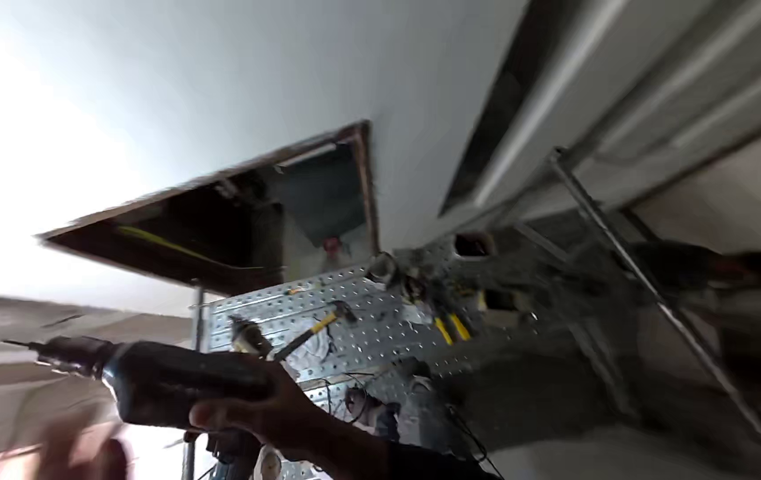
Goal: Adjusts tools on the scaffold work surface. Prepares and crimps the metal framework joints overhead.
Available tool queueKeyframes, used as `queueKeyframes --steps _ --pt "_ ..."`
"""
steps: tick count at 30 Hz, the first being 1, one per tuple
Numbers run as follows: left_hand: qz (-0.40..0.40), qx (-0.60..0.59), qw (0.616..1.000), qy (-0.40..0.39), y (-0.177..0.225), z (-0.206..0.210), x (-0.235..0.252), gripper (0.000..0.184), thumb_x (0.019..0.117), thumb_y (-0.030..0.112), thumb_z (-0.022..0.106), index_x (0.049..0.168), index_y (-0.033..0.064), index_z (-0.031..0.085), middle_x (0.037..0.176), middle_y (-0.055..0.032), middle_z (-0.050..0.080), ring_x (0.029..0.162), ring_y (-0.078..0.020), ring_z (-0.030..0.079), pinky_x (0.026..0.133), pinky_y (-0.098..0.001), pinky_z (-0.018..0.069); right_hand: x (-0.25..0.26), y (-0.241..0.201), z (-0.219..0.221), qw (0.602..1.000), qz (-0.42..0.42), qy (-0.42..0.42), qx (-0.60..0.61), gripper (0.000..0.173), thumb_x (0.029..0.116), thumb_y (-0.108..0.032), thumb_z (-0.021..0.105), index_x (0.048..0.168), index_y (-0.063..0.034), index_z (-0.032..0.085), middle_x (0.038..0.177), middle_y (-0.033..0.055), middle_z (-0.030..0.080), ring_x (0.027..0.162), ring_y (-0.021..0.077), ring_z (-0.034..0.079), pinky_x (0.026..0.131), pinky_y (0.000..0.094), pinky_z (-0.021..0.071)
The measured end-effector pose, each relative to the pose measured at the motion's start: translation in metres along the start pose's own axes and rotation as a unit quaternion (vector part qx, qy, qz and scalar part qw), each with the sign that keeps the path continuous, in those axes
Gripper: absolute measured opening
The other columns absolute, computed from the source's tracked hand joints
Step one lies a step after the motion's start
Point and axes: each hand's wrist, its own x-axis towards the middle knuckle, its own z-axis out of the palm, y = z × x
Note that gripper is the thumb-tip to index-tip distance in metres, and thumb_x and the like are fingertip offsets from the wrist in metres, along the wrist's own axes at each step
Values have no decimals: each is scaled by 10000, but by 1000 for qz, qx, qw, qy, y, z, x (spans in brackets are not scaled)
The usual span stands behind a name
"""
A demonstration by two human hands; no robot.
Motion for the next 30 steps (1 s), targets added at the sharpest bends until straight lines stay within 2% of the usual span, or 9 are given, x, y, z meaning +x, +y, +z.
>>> queueKeyframes --steps 2,4,7,9,12,15,19,25,30 --pt "-138 -104 985 14 -66 91 13 525 1097 323 462 1459 -46 369 1168 -38 660 992 -68 676 879 -321 601 -22 28 -52 997 3 66 -34 558 937 -134 744 1436 -5 530 1234 151 682 1049 206 693 944 414 590" --pt "-202 -116 972 25 -94 168 21 674 995 355 667 1457 -34 367 1172 -83 661 998 -103 687 878 -335 610 -48 54 -104 989 2 135 -61 609 929 -144 762 1470 -20 511 1284 142 675 1104 208 689 980 422 582" --pt "-252 -42 966 -24 -144 252 30 839 801 386 864 1412 -27 464 1155 -138 697 1016 -183 709 891 -413 613 -85 84 -183 971 10 220 -88 606 919 -133 772 1454 -3 520 1317 111 670 1175 176 662 1050 400 549" --pt "-275 43 956 -90 -186 304 36 917 717 464 888 1406 13 483 1106 -149 703 987 -240 708 863 -495 597 -112 99 -249 947 100 237 -194 680 862 -233 841 1433 -26 536 1325 89 657 1193 138 644 1066 357 533" --pt "-286 178 920 -202 -257 385 48 985 658 589 900 1400 76 502 1032 -152 727 940 -312 720 819 -580 584 -149 100 -359 837 317 216 -390 850 781 -384 891 1488 -91 523 1385 173 602 1250 277 605 1083 455 501" --pt "-296 253 878 -278 -317 451 55 993 669 577 886 1431 92 474 1049 -164 726 974 -340 716 848 -595 571 -175 75 -451 730 401 309 -459 653 892 -408 771 1429 -86 585 1362 169 628 1260 301 606 1103 486 476" --pt "-312 284 853 -307 -366 513 63 952 708 519 886 1435 68 468 1087 -192 715 1025 -370 703 889 -605 559 -190 46 -548 627 396 442 -504 499 982 -417 661 1340 -70 644 1304 163 663 1190 307 654 1040 527 522" --pt "-326 315 851 -264 -404 556 66 947 701 505 901 1405 25 488 1208 -242 662 1108 -407 666 934 -613 536 -170 70 -599 522 424 399 -623 497 919 -436 728 1269 -88 666 1163 174 704 1067 374 689 878 612 561" --pt "-329 317 863 -216 -411 560 60 904 709 481 919 1364 -11 539 1411 -337 470 1198 -487 577 944 -643 520 -168 51 -594 559 384 467 -568 456 901 -348 696 1276 -93 655 1150 162 702 1030 346 701 856 596 570"
